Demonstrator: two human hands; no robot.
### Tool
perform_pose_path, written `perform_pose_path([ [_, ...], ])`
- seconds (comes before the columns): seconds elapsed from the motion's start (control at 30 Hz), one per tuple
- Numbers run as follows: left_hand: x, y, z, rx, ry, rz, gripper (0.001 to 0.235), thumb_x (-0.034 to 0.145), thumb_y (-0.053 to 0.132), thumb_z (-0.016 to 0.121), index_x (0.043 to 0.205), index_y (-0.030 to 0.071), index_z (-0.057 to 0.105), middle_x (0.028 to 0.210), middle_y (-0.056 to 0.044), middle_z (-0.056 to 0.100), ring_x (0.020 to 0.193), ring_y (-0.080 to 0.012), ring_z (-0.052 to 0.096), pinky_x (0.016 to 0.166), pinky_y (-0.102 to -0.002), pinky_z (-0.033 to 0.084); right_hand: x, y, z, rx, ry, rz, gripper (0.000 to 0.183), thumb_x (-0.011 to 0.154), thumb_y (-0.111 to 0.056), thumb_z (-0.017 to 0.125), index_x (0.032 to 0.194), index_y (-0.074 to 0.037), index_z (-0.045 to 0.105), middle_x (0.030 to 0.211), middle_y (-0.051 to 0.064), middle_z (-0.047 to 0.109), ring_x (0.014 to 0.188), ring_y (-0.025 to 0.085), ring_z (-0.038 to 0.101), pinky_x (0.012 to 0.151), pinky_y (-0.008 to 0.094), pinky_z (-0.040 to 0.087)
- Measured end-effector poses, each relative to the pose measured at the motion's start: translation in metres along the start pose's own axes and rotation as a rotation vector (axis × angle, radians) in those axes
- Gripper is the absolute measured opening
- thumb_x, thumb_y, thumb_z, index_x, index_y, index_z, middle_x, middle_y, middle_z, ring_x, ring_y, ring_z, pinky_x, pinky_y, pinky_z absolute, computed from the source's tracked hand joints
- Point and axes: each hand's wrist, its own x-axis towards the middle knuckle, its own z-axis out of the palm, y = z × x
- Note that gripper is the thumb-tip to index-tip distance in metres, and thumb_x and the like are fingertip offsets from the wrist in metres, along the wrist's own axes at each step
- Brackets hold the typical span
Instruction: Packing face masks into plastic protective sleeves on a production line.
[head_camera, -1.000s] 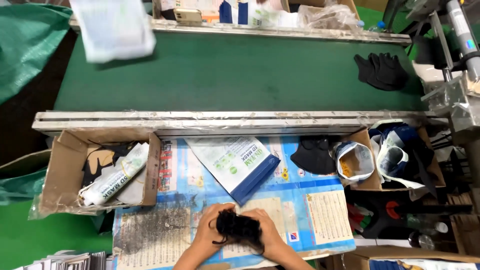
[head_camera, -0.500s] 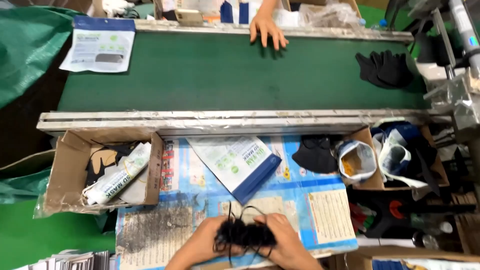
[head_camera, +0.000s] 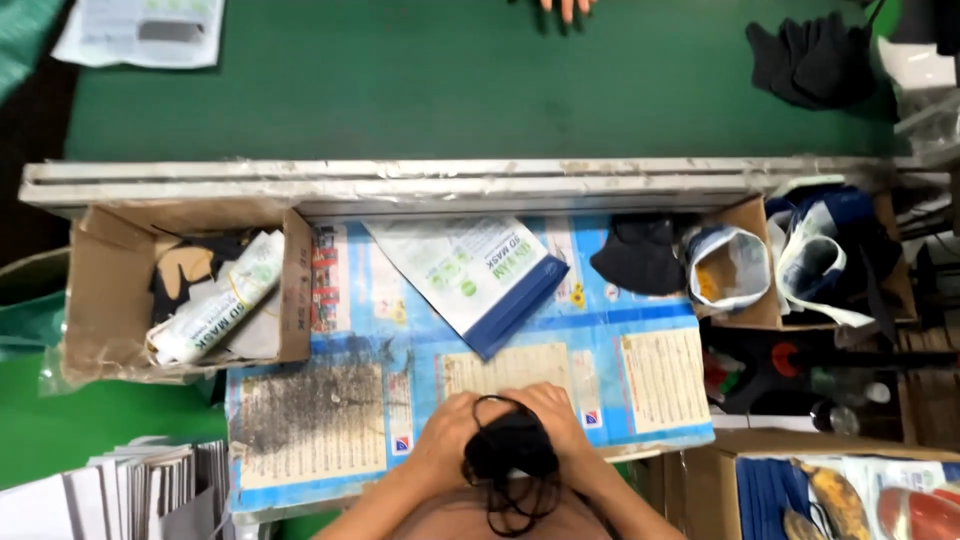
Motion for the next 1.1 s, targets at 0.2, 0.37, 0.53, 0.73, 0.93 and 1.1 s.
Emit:
perform_pose_path([
  [0.2, -0.009, 0.01, 0.003, 0.098, -0.201, 0.083, 0.05, 0.082, 0.013, 0.074, 0.131, 0.008, 0.066, 0.115, -0.007, 0.071, 0.094, -0.0291, 0.065, 0.081, -0.042, 0.051, 0.005, -0.02, -0.016, 0.336, -0.121, 0.282, 0.061, 0.081, -0.01, 0.072, 0.14, -0.003, 0.058, 0.105, 0.012, 0.074, 0.095, 0.029, 0.07, 0.087, 0.036, 0.055],
  [0.37, 0.022, 0.018, -0.016, 0.2, -0.203, 0.259, 0.046, 0.084, 0.009, 0.069, 0.13, 0.006, 0.064, 0.113, -0.008, 0.067, 0.104, -0.0289, 0.064, 0.087, -0.042, 0.051, -0.001, -0.005, -0.028, 0.232, -0.162, 0.117, 0.065, 0.081, -0.013, 0.075, 0.143, -0.002, 0.056, 0.104, 0.014, 0.076, 0.091, 0.031, 0.073, 0.083, 0.038, 0.055],
  [0.53, 0.075, -0.009, -0.026, 0.377, 0.108, 0.251, 0.031, 0.087, 0.004, 0.069, 0.118, 0.0, 0.063, 0.113, -0.013, 0.064, 0.106, -0.03, 0.063, 0.089, -0.041, 0.053, -0.031, 0.098, -0.021, 0.14, 0.105, 0.142, 0.037, 0.087, -0.012, 0.07, 0.123, -0.003, 0.07, 0.105, 0.014, 0.076, 0.096, 0.028, 0.073, 0.09, 0.037, 0.055],
  [0.73, 0.107, -0.059, 0.005, 0.515, 0.114, -0.071, 0.03, 0.076, 0.011, 0.075, 0.103, -0.001, 0.069, 0.092, -0.015, 0.062, 0.088, -0.0339, 0.058, 0.075, -0.044, 0.049, 0.023, 0.066, -0.03, 1.242, 0.627, 0.71, 0.034, 0.095, -0.012, 0.064, 0.119, 0.012, 0.066, 0.106, 0.023, 0.075, 0.097, 0.032, 0.075, 0.088, 0.043, 0.061],
  [0.93, 0.102, -0.078, 0.025, 0.526, 0.035, -0.172, 0.016, 0.08, 0.008, 0.07, 0.094, 0.002, 0.067, 0.093, -0.012, 0.06, 0.092, -0.032, 0.06, 0.076, -0.043, 0.052, 0.019, 0.064, -0.015, 1.148, 0.661, 0.602, 0.033, 0.093, -0.007, 0.068, 0.12, 0.012, 0.066, 0.105, 0.023, 0.074, 0.092, 0.032, 0.075, 0.085, 0.044, 0.063],
  [1.1, 0.096, -0.074, 0.032, 0.535, 0.197, -0.116, 0.024, 0.078, 0.004, 0.068, 0.101, -0.001, 0.067, 0.09, -0.014, 0.059, 0.088, -0.0336, 0.061, 0.073, -0.045, 0.051, 0.016, 0.052, -0.009, 1.093, 0.666, 0.561, 0.034, 0.088, -0.003, 0.072, 0.122, 0.004, 0.069, 0.105, 0.014, 0.075, 0.085, 0.026, 0.074, 0.076, 0.04, 0.063],
])
